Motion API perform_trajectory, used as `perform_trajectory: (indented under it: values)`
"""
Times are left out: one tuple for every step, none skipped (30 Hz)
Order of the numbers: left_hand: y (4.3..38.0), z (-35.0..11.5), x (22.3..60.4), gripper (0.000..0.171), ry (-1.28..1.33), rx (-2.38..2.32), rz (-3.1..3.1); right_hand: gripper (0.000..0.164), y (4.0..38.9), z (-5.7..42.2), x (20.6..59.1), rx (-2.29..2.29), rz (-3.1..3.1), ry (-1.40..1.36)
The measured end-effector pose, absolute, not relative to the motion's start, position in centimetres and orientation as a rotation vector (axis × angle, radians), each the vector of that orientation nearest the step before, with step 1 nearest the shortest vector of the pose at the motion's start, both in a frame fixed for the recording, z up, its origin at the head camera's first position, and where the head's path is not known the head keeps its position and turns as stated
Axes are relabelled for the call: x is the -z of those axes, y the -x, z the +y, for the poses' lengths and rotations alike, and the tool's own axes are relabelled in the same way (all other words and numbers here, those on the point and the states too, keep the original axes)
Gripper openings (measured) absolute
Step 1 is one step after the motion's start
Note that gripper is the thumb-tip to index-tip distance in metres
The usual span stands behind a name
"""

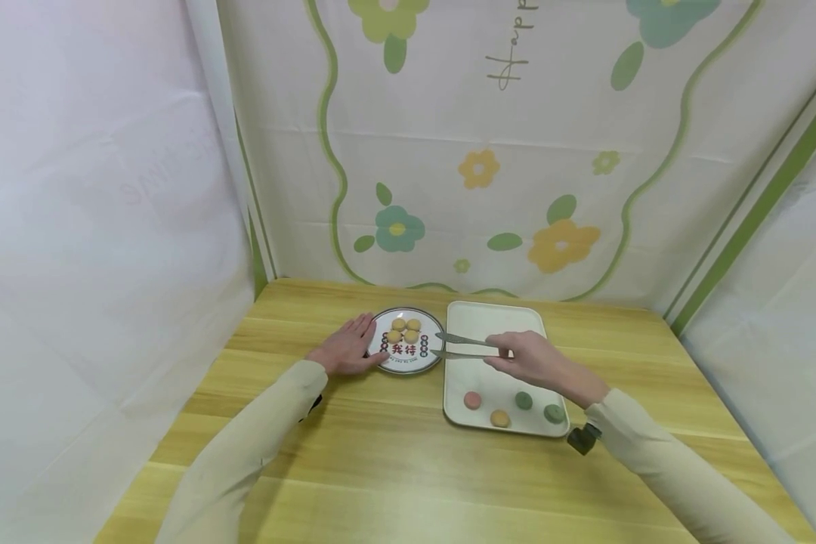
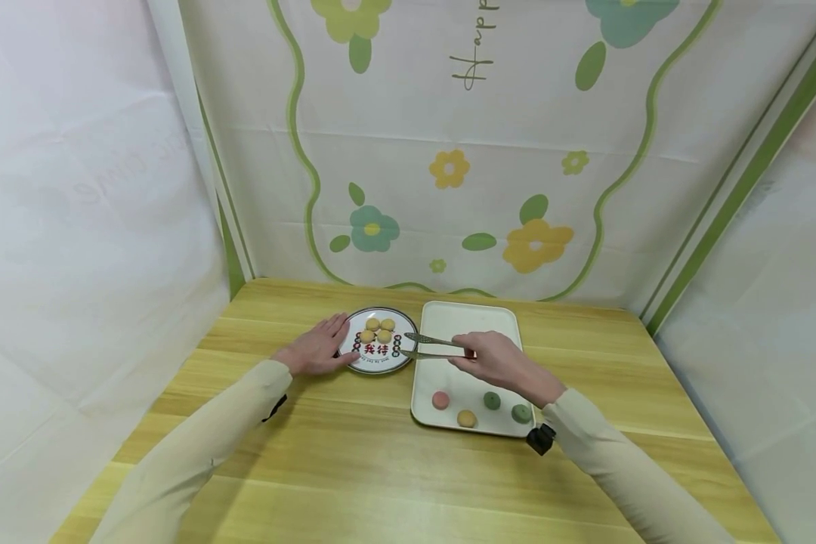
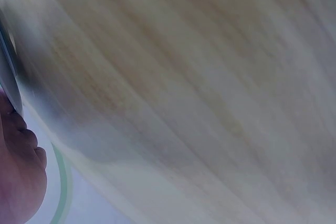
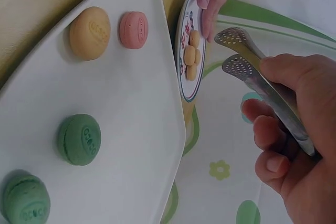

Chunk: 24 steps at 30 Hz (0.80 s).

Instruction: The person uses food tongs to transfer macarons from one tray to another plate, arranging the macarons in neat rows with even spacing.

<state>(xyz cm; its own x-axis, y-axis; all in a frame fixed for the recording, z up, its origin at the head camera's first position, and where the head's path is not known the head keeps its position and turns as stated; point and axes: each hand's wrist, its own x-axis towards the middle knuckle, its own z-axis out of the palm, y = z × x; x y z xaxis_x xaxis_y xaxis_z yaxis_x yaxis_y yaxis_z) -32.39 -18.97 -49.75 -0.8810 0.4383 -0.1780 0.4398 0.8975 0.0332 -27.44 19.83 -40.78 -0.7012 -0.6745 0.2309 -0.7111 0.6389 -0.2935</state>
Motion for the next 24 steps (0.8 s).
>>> perform_trajectory:
  values:
    - [32.4, -19.0, 49.8, 0.1, -0.672, 0.019, 2.881, 0.013, 27.3, 20.0, 40.8, -0.563, -2.755, -1.171]
    - [32.4, -19.0, 49.8, 0.1, -0.678, 0.018, 2.885, 0.013, 27.2, 20.1, 40.8, -0.56, -2.751, -1.176]
    - [32.4, -19.0, 49.8, 0.1, -0.684, 0.013, 2.888, 0.013, 27.1, 20.2, 40.8, -0.559, -2.748, -1.18]
    - [32.4, -19.0, 49.8, 0.1, -0.692, 0.009, 2.892, 0.012, 27.0, 20.4, 40.8, -0.558, -2.744, -1.185]
    - [32.3, -18.9, 49.8, 0.099, -0.701, 0.004, 2.897, 0.012, 26.8, 20.5, 40.8, -0.553, -2.741, -1.188]
    - [32.3, -19.0, 49.8, 0.099, -0.708, -0.001, 2.902, 0.011, 26.7, 20.6, 40.9, -0.552, -2.739, -1.189]
    - [32.3, -18.9, 49.8, 0.098, -0.713, -0.008, 2.906, 0.01, 26.5, 20.8, 40.9, -0.547, -2.735, -1.193]
    - [32.2, -18.9, 49.8, 0.098, -0.718, -0.016, 2.911, 0.009, 26.4, 21.0, 41.0, -0.548, -2.733, -1.195]
    - [32.2, -18.9, 49.8, 0.097, -0.718, -0.016, 2.912, 0.009, 26.2, 21.1, 41.1, -0.554, -2.736, -1.194]
    - [32.2, -18.9, 49.8, 0.097, -0.716, -0.018, 2.913, 0.008, 26.1, 21.3, 41.1, -0.56, -2.741, -1.192]
    - [32.2, -18.9, 49.8, 0.097, -0.716, -0.02, 2.914, 0.008, 26.0, 21.5, 41.2, -0.56, -2.746, -1.189]
    - [32.2, -18.9, 49.8, 0.097, -0.713, -0.021, 2.914, 0.008, 25.9, 21.6, 41.3, -0.56, -2.752, -1.186]
    - [32.2, -18.9, 49.8, 0.097, -0.711, -0.023, 2.916, 0.007, 25.7, 21.8, 41.4, -0.56, -2.759, -1.181]
    - [32.2, -18.9, 49.8, 0.097, -0.712, -0.026, 2.917, 0.007, 25.6, 22.0, 41.5, -0.56, -2.767, -1.175]
    - [32.2, -18.9, 49.8, 0.097, -0.711, -0.027, 2.917, 0.007, 25.5, 22.1, 41.6, -0.561, -2.773, -1.172]
    - [32.2, -18.9, 49.8, 0.097, -0.709, -0.025, 2.917, 0.007, 25.3, 22.3, 41.6, -0.561, -2.777, -1.169]
    - [32.2, -18.9, 49.8, 0.097, -0.707, -0.022, 2.917, 0.007, 25.2, 22.4, 41.7, -0.557, -2.778, -1.17]
    - [32.2, -18.9, 49.8, 0.097, -0.708, -0.025, 2.916, 0.006, 25.1, 22.5, 41.8, -0.555, -2.777, -1.169]
    - [32.2, -18.9, 49.8, 0.098, -0.706, -0.022, 2.914, 0.006, 24.9, 22.7, 41.9, -0.558, -2.774, -1.17]
    - [32.2, -18.9, 49.8, 0.098, -0.704, -0.019, 2.913, 0.007, 24.8, 22.8, 41.9, -0.558, -2.77, -1.17]
    - [32.2, -18.9, 49.8, 0.098, -0.702, -0.015, 2.912, 0.007, 24.7, 22.9, 42.0, -0.558, -2.766, -1.171]
    - [32.2, -19.0, 49.8, 0.098, -0.702, -0.017, 2.912, 0.008, 24.5, 22.9, 42.1, -0.555, -2.759, -1.171]
    - [32.2, -19.0, 49.8, 0.098, -0.702, -0.021, 2.913, 0.008, 24.4, 23.0, 42.2, -0.555, -2.752, -1.171]
    - [32.2, -19.0, 49.8, 0.098, -0.704, -0.025, 2.913, 0.008, 24.3, 23.1, 42.2, -0.556, -2.747, -1.173]
